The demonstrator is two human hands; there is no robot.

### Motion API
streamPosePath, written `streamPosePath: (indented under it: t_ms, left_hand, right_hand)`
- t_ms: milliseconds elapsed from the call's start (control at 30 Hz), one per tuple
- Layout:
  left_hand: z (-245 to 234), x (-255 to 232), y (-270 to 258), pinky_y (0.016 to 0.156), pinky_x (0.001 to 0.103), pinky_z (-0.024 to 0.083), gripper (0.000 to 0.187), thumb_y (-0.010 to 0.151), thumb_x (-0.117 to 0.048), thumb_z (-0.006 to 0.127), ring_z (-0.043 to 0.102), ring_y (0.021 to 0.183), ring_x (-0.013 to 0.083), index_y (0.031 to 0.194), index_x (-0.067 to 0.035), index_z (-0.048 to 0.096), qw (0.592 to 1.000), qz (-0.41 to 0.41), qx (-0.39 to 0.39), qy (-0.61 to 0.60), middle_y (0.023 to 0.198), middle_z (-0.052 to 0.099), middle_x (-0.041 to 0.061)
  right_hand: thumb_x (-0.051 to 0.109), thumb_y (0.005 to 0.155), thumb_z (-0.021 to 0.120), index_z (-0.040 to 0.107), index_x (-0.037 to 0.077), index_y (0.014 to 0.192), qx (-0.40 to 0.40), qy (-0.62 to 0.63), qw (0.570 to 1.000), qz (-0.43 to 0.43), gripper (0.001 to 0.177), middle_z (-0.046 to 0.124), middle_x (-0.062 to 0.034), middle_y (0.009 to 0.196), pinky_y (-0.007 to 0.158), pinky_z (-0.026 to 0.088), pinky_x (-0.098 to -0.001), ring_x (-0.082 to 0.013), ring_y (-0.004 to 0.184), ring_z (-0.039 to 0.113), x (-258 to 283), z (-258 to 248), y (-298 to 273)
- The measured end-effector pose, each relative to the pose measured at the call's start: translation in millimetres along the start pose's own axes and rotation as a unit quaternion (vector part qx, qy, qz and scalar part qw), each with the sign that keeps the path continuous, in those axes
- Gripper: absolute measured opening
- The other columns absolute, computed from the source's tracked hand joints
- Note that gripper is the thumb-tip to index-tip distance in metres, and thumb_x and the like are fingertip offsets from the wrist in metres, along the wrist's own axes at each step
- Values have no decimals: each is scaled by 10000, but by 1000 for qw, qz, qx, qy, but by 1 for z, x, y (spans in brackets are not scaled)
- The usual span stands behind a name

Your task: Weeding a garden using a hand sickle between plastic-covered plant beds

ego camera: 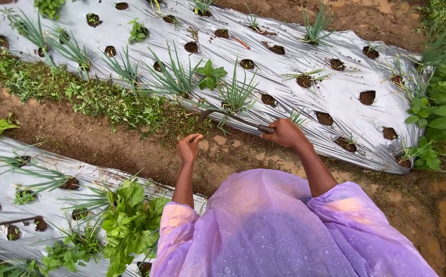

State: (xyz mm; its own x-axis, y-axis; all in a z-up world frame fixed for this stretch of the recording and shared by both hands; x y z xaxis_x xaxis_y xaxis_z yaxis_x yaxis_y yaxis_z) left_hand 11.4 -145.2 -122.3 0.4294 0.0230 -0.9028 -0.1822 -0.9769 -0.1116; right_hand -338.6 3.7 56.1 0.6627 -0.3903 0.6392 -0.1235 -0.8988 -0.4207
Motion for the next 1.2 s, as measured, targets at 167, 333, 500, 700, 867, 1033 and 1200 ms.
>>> streamPosePath:
  t_ms: [167,333,500,700,867,1033,1200]
  left_hand:
    - [26,57,-2,1007,660,535,178,982,-79,772,708,1070,429,1146,-12,769,994,-40,91,51,1012,756,234]
    - [22,95,-27,993,703,543,248,939,-68,772,676,1135,471,1173,7,742,956,-86,196,200,1097,738,255]
    - [42,133,-29,1007,554,615,418,926,-103,736,723,1135,346,1343,-89,710,858,-123,331,372,1135,781,118]
    - [88,93,-30,719,505,667,337,909,-108,720,763,882,377,1232,-14,699,853,-107,400,318,1082,703,268]
    - [162,34,-24,654,393,692,201,930,-200,723,737,693,197,1119,-142,756,779,52,445,439,919,731,112]
    - [228,-7,-29,970,603,623,247,999,-316,674,727,1064,381,1149,-152,780,760,144,430,467,1062,747,168]
    - [316,-38,-62,1065,603,571,200,1041,-130,581,701,1116,340,1152,-84,741,703,214,480,479,1110,731,163]
  right_hand:
    - [289,847,816,782,75,799,-15,11,997,79,222,668,-104,598,559,492,-393,-276,492,610,-63,19,-19]
    - [424,849,799,786,72,847,-42,28,985,164,352,730,-189,737,624,546,-488,-380,640,697,-119,32,-49]
    - [611,919,693,693,-17,1285,1,118,953,278,727,739,-242,1041,735,580,-547,-378,805,722,-194,75,-80]
    - [490,869,776,735,3,940,8,271,887,373,495,719,-148,690,501,617,-407,-232,561,707,-265,96,-175]
    - [432,857,750,764,-29,898,-30,295,807,511,463,724,-184,702,567,595,-459,-307,605,729,-354,169,-311]
    - [386,783,806,737,-130,1186,-57,366,728,577,658,757,-308,1090,947,554,-570,-434,1067,733,-339,246,-424]
    - [388,814,764,762,-96,959,-114,451,653,597,506,760,-220,815,816,586,-484,-350,797,774,-319,304,-494]
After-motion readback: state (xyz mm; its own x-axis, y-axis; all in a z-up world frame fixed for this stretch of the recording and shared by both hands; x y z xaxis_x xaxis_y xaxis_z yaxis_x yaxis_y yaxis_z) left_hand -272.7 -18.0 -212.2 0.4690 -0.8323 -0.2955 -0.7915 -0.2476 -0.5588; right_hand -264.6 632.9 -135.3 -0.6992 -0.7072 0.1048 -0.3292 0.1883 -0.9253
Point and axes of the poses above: each hand's wrist, its own y-axis towards the middle knuckle, its own z-axis out of the palm, x = y × z, the point moved 9 cm from there along y, towards the middle knuckle
